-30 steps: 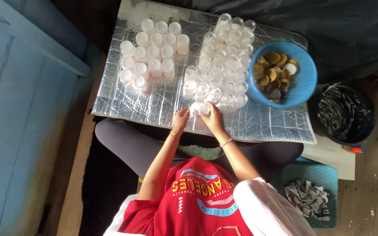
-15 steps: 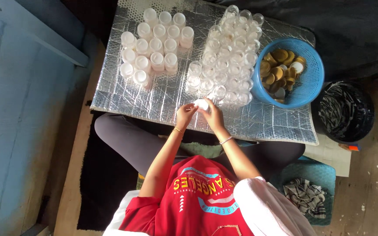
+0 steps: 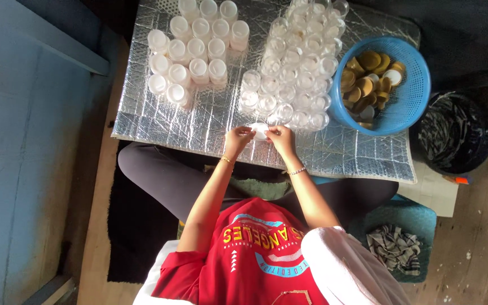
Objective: The person sits on the floor and repeatedly picks small white plastic containers from a pile, places a yellow lid into each, and sets the assembled unit aside. The person continues this cycle throughout the clip, handling containers and lids by hand.
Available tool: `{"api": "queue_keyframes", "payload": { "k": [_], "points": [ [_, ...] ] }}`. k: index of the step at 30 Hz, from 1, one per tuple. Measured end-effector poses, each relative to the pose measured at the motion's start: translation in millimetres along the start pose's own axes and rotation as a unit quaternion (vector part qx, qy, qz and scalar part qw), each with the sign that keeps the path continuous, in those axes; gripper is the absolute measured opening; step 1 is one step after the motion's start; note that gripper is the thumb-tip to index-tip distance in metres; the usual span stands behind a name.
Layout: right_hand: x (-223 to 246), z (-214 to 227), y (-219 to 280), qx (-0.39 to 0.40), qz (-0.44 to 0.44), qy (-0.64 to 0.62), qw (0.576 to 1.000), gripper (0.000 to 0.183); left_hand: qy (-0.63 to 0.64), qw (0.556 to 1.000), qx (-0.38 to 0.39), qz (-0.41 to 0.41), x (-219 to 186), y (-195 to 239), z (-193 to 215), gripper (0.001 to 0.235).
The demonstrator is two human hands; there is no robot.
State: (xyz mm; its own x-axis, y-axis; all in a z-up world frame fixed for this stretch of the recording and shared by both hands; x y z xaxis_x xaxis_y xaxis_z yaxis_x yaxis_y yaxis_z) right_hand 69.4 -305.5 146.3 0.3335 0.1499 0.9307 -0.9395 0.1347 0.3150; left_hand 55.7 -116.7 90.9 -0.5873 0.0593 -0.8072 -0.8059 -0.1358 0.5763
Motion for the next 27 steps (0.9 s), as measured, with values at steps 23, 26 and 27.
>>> {"api": "queue_keyframes", "payload": {
  "k": [23, 26, 27],
  "points": [
    [47.3, -26.8, 14.3, 0.074, 0.227, 0.355, 0.904, 0.038, 0.137, 0.99, -0.017, -0.025, -8.1, 41.1, 3.4, 0.054],
    [36.7, -30.0, 14.2, 0.08, 0.266, 0.383, 0.881, 0.038, 0.123, 0.992, -0.028, -0.018, 17.6, 43.9, 4.3, 0.058],
    [27.8, -31.5, 11.9, 0.081, 0.297, 0.412, 0.858, 0.037, 0.131, 0.991, -0.024, -0.02, 27.8, 43.6, 5.7, 0.057]
  ]
}}
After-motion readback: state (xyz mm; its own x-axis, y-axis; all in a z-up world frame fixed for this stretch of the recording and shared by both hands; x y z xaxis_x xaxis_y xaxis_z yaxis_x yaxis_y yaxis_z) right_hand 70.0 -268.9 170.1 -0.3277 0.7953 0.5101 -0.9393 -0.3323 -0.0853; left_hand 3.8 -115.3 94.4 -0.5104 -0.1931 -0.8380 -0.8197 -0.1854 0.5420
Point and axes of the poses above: each hand's wrist, its own y-axis away from the middle knuckle, its own z-axis out of the back of the hand, x = y × z, the point moved 1 cm from there along -y, towards the middle knuckle, and after that the axes turned 7 degrees about z, right-handed, at the moved point
